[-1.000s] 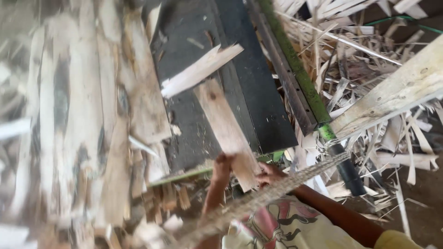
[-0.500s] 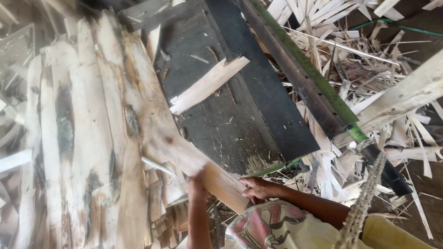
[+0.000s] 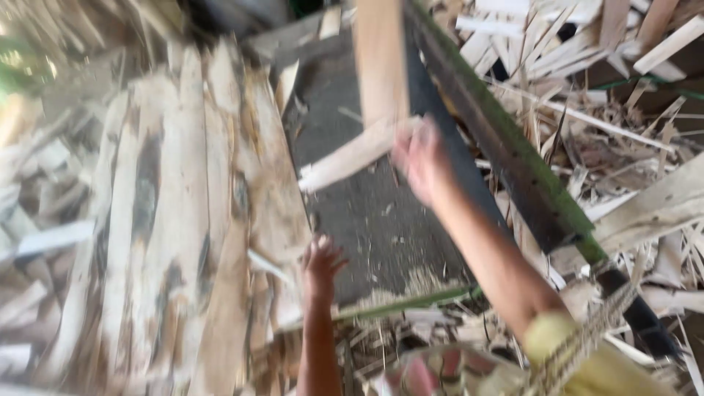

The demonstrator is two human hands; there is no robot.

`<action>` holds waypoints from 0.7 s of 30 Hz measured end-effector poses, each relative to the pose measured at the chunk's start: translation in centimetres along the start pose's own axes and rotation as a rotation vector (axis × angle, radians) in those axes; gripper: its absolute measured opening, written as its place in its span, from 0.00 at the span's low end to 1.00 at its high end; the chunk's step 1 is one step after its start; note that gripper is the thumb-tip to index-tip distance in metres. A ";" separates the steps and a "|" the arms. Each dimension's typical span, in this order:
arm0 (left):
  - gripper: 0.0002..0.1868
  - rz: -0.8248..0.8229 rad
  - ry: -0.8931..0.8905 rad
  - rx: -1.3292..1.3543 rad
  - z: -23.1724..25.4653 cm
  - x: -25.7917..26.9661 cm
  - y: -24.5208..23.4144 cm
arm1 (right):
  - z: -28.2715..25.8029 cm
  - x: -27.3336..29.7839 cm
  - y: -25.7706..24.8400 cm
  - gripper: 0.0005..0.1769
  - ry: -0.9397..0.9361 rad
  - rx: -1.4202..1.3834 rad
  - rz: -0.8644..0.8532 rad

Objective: Cutting thin wood or bark sheets into strips using a large manual guillotine shear.

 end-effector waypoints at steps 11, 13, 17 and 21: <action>0.30 0.618 0.107 -0.314 -12.3 -11.7 -18.7 | 15.8 6.7 -9.2 0.23 0.234 0.547 -0.154; 0.31 0.575 -0.008 -0.157 -9.5 -8.8 -15.7 | 20.2 7.3 -13.8 0.24 0.311 0.598 -0.193; 0.29 0.473 -0.099 0.127 -14.2 -13.9 -16.0 | 26.3 8.2 -20.3 0.25 0.532 0.719 -0.262; 0.23 0.368 -0.039 0.107 -21.3 -25.7 -19.1 | 32.8 1.0 -27.4 0.26 0.483 0.772 -0.384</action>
Point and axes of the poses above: each hand's wrist, its own x-axis away from the middle knuckle, its own y-axis out of the palm, z = x × y, the point moved 9 cm from there along -x, towards the middle knuckle, and after that the axes turned 9 degrees about z, right-handed, at the moved point
